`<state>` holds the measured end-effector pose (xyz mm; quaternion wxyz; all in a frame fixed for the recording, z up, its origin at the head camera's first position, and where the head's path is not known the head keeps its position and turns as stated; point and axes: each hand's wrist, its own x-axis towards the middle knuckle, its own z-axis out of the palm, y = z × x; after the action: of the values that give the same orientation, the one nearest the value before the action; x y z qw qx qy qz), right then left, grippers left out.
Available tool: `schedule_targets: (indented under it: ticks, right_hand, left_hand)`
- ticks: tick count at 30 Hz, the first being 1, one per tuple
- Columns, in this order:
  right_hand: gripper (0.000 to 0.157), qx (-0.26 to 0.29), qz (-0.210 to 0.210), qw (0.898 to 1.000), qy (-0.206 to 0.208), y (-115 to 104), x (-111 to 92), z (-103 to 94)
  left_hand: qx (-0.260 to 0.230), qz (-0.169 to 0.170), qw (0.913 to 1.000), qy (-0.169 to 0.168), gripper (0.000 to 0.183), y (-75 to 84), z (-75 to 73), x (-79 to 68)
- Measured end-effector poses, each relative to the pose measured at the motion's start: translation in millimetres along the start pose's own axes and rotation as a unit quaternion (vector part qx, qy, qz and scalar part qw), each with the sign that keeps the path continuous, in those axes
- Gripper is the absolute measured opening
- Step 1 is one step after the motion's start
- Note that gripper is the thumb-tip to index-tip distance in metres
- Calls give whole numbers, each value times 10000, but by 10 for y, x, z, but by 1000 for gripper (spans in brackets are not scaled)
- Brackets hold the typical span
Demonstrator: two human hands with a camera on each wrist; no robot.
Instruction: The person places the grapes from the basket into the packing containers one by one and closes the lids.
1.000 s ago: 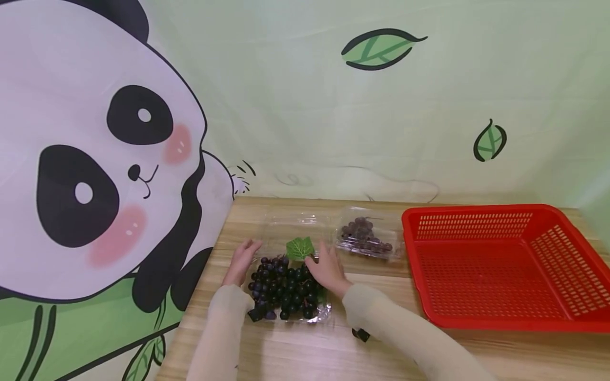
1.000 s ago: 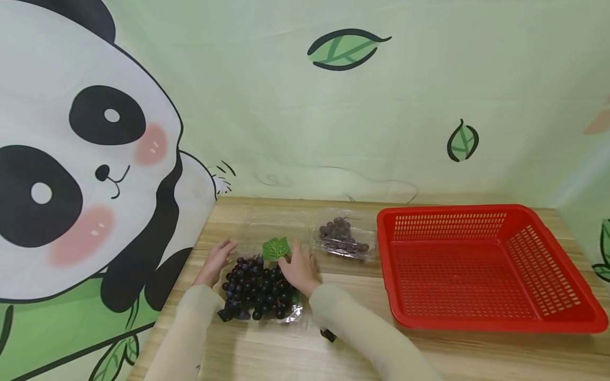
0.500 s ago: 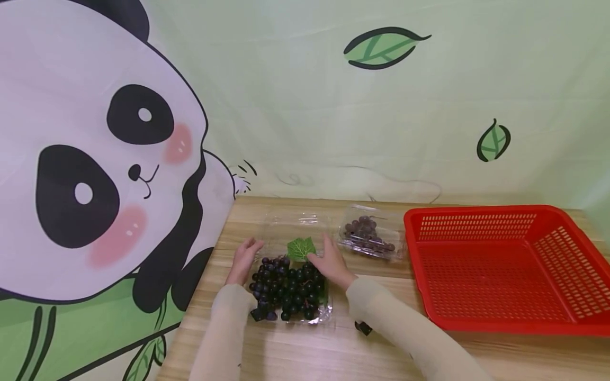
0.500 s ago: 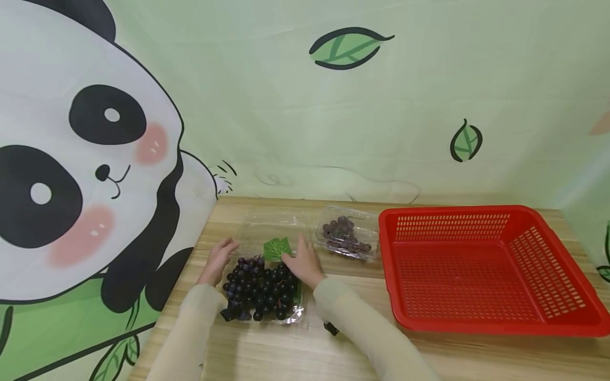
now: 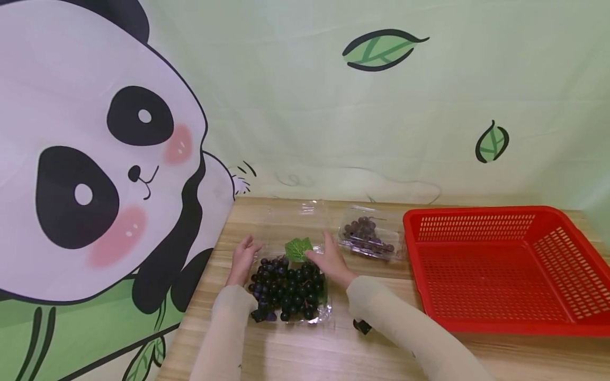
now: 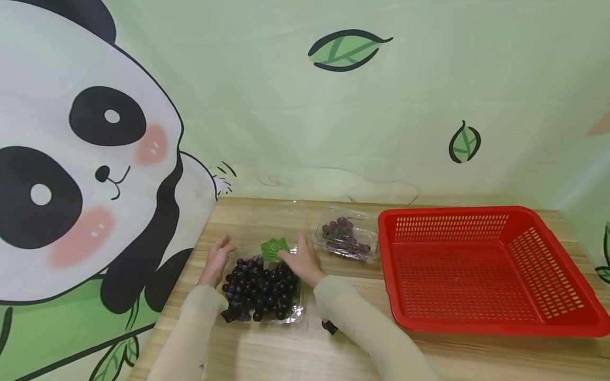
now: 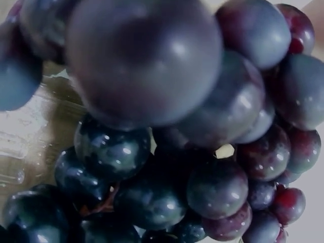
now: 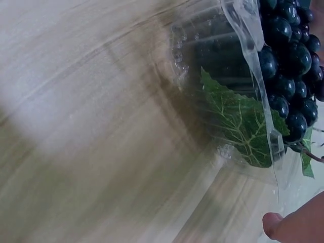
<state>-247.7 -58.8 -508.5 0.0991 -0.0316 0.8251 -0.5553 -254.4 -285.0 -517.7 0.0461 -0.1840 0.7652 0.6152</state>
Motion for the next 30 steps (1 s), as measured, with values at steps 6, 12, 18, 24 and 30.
schedule_targets:
  ticks: [6, 12, 18, 24, 30]
  right_hand:
    - [80, 74, -151, 9997, 195, -7, 30, -22]
    - [80, -74, -180, 9992, 358, -53, 27, -51]
    - [79, 5, -209, 9990, 394, -103, 13, -92]
    - [75, 223, -369, 9979, 487, -134, 52, -152]
    - [72, 235, -601, 9963, 562, -194, 89, -233]
  left_hand:
    - [-242, 108, 9994, 234, 59, 62, 27, 23]
    - [71, 277, 9986, 443, 59, 112, 23, 16]
    - [493, 383, 9971, 443, 60, 156, -17, -9]
    - [737, 380, 9956, 430, 60, 225, -51, -20]
    - [876, 506, 9932, 570, 58, 319, -85, -19]
